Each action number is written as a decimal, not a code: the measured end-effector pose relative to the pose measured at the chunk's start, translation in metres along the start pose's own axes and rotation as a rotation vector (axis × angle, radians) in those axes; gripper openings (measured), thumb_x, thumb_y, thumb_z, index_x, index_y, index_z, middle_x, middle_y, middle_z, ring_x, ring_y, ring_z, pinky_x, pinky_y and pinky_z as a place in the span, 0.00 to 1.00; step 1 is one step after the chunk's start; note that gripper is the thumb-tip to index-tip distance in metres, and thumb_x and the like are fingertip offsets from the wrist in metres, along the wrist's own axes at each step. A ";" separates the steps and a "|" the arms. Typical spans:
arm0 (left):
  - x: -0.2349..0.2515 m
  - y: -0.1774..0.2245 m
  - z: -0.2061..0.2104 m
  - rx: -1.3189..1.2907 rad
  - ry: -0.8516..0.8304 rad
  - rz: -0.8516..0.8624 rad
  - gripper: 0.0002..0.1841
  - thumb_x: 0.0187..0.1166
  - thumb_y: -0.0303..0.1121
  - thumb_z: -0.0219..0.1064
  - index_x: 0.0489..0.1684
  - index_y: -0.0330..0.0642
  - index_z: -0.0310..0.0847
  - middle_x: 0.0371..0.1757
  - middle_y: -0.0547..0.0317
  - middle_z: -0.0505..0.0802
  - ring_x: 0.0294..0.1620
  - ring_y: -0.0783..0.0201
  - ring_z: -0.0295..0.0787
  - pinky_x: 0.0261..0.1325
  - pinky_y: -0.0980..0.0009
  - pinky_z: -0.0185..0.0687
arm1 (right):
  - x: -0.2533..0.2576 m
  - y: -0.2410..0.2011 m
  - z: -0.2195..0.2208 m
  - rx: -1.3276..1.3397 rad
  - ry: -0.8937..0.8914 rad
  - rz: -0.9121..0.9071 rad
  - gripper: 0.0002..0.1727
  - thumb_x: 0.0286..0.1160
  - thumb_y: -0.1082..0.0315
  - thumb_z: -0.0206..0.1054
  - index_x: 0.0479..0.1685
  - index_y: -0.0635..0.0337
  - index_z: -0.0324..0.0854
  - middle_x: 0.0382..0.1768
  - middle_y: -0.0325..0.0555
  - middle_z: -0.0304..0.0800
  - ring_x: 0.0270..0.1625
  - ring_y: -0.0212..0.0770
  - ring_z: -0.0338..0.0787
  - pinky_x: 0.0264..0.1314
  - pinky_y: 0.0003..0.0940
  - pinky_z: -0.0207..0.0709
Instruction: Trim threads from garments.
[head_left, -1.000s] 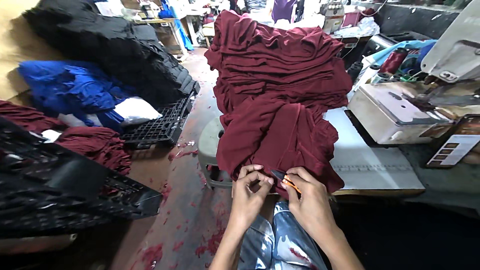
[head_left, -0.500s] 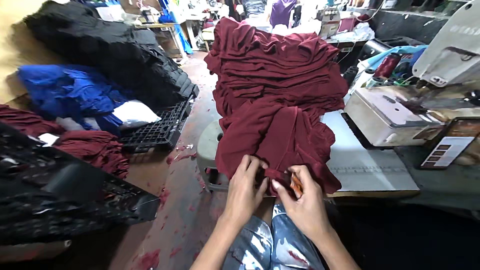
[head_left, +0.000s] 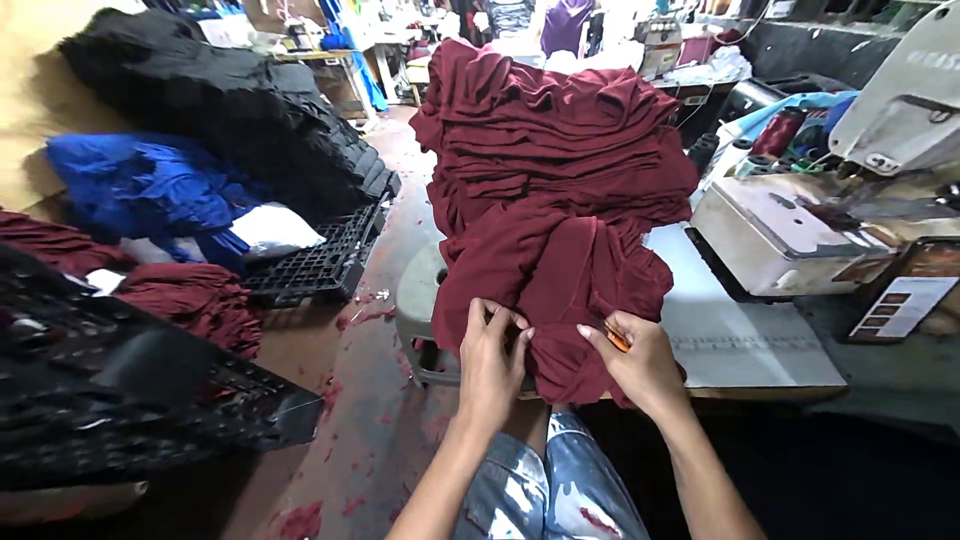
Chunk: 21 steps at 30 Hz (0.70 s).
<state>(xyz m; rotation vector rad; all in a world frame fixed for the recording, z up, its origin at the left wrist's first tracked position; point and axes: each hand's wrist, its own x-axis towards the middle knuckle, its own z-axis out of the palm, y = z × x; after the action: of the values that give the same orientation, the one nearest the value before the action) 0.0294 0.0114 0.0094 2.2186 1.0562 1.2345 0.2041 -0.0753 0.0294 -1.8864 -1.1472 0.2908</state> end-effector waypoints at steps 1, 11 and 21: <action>0.000 0.005 0.001 -0.024 -0.001 -0.010 0.06 0.66 0.27 0.78 0.35 0.41 0.87 0.44 0.55 0.82 0.32 0.67 0.82 0.33 0.70 0.83 | -0.001 -0.001 0.000 0.018 0.013 0.003 0.14 0.68 0.66 0.81 0.25 0.57 0.79 0.18 0.38 0.75 0.21 0.34 0.75 0.26 0.34 0.70; -0.009 0.031 0.003 -0.235 -0.123 -0.110 0.12 0.67 0.30 0.80 0.49 0.48 0.93 0.55 0.62 0.89 0.51 0.71 0.90 0.52 0.71 0.93 | -0.032 -0.015 -0.017 0.549 -0.007 -0.103 0.11 0.65 0.70 0.75 0.47 0.57 0.92 0.32 0.34 0.92 0.26 0.27 0.89 0.30 0.21 0.87; -0.004 0.024 0.011 -0.414 -0.038 -0.216 0.06 0.81 0.31 0.68 0.38 0.42 0.90 0.52 0.59 0.89 0.45 0.71 0.88 0.46 0.73 0.87 | -0.018 0.000 -0.001 0.671 -0.029 0.089 0.08 0.69 0.81 0.72 0.45 0.66 0.88 0.36 0.45 0.97 0.38 0.37 0.97 0.46 0.30 0.92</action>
<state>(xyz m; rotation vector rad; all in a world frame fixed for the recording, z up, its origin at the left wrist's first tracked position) 0.0476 -0.0065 0.0169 1.7605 0.9006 1.1850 0.1950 -0.0908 0.0256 -1.3379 -0.8402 0.6635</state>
